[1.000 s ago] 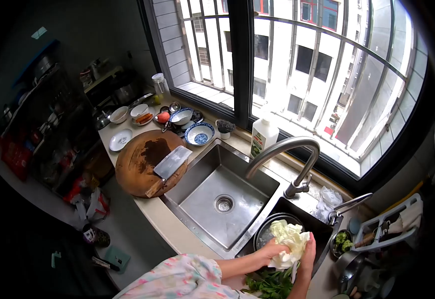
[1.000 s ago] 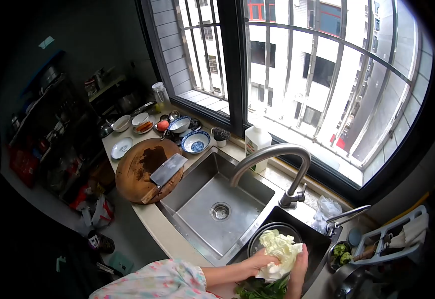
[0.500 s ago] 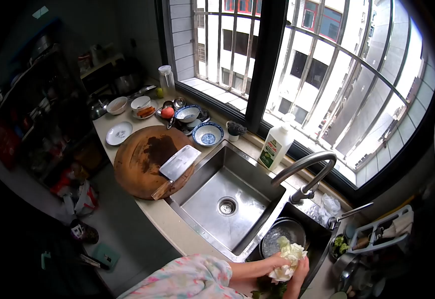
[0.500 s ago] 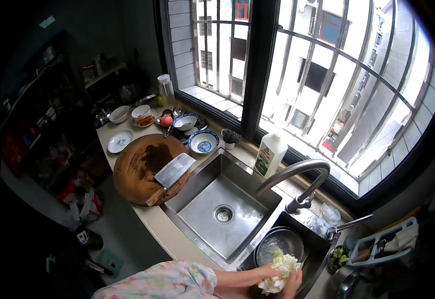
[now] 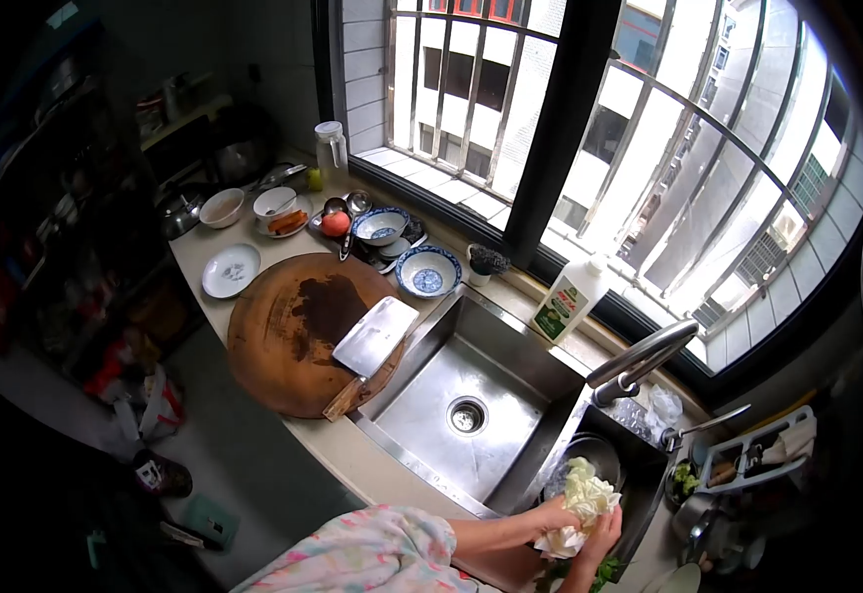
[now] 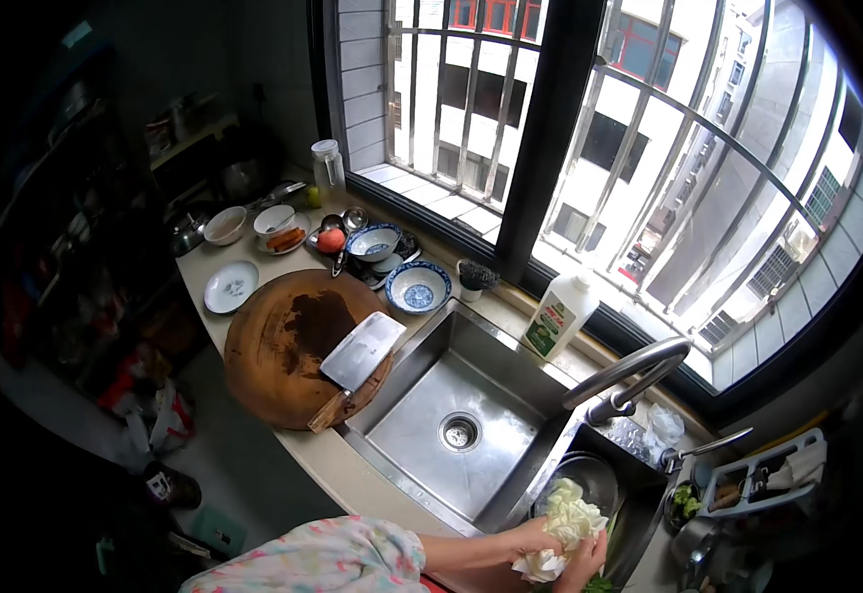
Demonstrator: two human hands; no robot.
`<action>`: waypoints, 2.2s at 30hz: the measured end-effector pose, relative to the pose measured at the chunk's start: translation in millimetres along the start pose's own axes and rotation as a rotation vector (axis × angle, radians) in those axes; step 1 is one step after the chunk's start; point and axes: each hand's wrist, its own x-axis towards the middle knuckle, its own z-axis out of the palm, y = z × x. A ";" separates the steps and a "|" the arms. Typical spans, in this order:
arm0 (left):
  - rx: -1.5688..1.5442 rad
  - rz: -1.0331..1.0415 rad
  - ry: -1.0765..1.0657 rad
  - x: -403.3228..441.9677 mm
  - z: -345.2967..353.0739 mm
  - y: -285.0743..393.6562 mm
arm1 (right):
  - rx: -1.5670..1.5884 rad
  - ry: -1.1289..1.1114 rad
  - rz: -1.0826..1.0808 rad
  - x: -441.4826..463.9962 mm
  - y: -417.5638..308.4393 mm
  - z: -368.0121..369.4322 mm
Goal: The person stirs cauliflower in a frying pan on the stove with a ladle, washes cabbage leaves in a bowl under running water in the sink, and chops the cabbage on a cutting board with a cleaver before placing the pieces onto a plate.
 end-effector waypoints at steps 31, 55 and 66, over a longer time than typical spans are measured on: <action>0.060 0.961 1.187 -228.1 -317.0 285.1 | -0.789 -0.636 -0.340 -82.8 -87.0 450.5; 1.663 0.938 1.186 -304.5 -360.2 319.1 | -0.336 -0.411 0.080 -82.9 -76.7 463.5; 1.758 0.605 0.723 -321.9 -372.1 331.6 | -0.628 -0.571 -0.218 -93.5 -120.9 482.6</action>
